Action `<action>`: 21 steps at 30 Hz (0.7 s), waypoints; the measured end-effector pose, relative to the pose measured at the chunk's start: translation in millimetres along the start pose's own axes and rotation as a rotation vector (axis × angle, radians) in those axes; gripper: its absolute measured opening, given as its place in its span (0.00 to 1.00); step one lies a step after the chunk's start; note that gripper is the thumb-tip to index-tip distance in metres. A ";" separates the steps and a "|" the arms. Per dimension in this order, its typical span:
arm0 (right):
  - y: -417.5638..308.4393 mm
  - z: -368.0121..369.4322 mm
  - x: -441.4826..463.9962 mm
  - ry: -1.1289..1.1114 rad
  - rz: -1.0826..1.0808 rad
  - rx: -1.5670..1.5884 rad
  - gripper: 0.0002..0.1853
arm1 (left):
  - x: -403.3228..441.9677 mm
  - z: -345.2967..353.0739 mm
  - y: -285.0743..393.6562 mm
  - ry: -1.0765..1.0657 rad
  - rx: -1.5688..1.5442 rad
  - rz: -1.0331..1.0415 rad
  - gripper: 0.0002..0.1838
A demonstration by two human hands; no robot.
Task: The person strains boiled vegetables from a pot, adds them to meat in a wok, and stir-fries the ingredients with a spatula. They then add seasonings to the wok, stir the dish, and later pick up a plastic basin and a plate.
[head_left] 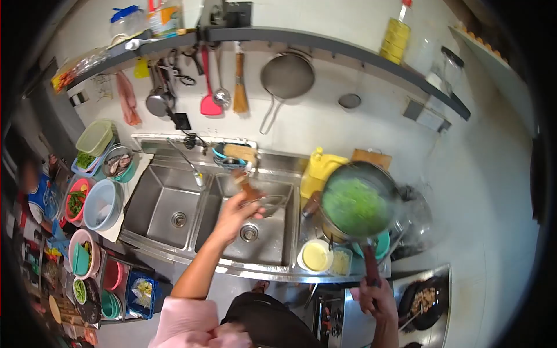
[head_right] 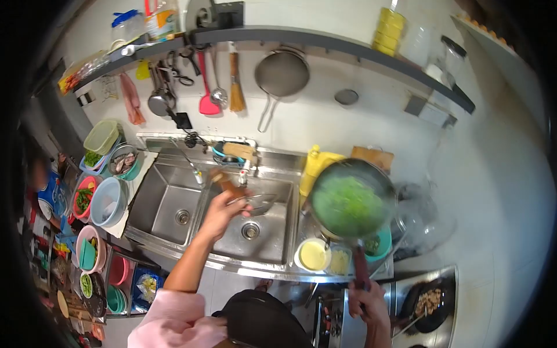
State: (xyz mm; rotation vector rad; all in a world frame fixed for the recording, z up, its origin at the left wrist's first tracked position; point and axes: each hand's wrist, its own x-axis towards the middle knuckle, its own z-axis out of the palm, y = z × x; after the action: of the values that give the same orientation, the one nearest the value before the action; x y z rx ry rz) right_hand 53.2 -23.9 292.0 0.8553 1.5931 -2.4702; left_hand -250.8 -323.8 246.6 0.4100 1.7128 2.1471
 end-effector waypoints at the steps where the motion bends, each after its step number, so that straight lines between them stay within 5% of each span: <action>1: -1.5 5.8 7.6 -0.057 0.033 -0.016 0.11 | -23.9 -5.6 -9.3 0.036 -0.186 -0.008 0.18; 4: 1.0 21.8 38.8 -0.208 0.085 -0.093 0.10 | -77.9 -34.5 -39.0 0.052 -0.646 -0.091 0.18; 9: 27.3 47.7 68.5 -0.355 0.199 -0.190 0.09 | -120.6 -76.1 -112.6 0.114 -0.408 -0.151 0.10; 10: 31.1 54.0 72.9 -0.364 0.204 -0.230 0.09 | -122.5 -78.8 -114.1 0.170 -0.356 -0.389 0.19; 13: 48.3 73.5 88.5 -0.362 0.228 -0.316 0.09 | -140.5 -72.8 -133.6 0.332 -0.257 -0.324 0.54; 16: 73.0 99.0 104.5 -0.330 0.205 -0.373 0.08 | -152.0 -80.9 -161.5 0.520 -0.455 -0.433 0.55; 20: 93.0 123.3 118.9 -0.255 0.217 -0.508 0.06 | -168.1 -105.0 -197.2 0.456 -0.770 -0.680 0.39; 21: 97.2 128.5 121.3 -0.218 0.220 -0.541 0.06 | -171.0 -108.3 -204.7 0.412 -0.707 -0.721 0.12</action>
State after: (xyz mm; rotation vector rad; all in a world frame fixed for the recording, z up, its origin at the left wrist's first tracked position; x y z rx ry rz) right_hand -66.8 -151.4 192.0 0.6106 1.8330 -1.7773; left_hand -125.6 -454.6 22.8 -0.7628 0.9045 2.1296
